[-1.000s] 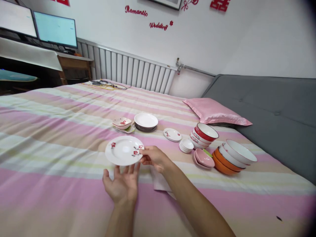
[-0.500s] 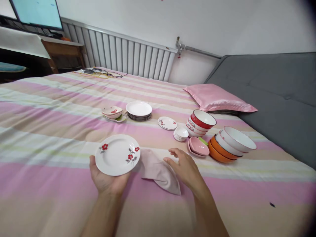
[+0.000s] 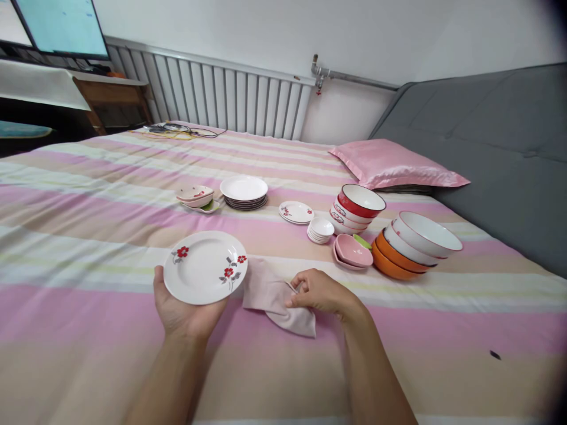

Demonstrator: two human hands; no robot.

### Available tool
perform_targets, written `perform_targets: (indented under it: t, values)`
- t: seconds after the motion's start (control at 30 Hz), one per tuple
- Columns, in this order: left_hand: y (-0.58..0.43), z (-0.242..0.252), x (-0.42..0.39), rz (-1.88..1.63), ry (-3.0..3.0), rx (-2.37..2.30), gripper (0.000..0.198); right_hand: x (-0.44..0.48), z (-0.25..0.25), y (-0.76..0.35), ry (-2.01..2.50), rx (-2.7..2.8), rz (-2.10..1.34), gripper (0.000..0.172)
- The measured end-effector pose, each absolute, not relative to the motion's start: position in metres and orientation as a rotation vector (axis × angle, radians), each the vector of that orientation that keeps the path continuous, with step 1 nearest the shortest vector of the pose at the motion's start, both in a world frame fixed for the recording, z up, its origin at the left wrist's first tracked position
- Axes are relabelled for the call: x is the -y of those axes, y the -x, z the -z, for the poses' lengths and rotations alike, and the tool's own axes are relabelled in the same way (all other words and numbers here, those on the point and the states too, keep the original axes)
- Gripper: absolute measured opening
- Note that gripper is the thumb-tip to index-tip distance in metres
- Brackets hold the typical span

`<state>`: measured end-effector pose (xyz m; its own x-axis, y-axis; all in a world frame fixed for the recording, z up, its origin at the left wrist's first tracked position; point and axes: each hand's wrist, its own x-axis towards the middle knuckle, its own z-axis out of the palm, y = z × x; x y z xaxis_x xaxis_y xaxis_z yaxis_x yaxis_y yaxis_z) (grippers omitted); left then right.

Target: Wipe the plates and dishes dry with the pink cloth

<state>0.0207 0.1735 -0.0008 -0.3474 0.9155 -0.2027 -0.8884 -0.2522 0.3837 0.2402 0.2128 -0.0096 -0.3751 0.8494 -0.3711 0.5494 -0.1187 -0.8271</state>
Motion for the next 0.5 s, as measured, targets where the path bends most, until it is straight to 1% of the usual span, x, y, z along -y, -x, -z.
perform_targets:
  t: [0.1, 0.17, 0.37, 0.5]
  values:
    - [-0.021, 0.001, -0.172, -1.843, -0.089, -0.525, 0.038, -0.217, 0.013, -0.244, 1.382, 1.654, -1.708, 0.028]
    - [-0.020, 0.001, -0.172, -1.836, -0.101, -0.524, 0.036, -0.219, 0.014, -0.245, 1.294, 1.577, -1.737, 0.030]
    - [-0.019, 0.002, -0.174, -1.815, -0.091, -0.569, 0.036, -0.218, 0.010, -0.232, 1.124, 1.333, -1.646, 0.033]
    - [-0.020, 0.005, -0.174, -1.829, -0.110, -0.600, 0.038, -0.220, 0.006, -0.220, 1.049, 1.106, -1.357, 0.035]
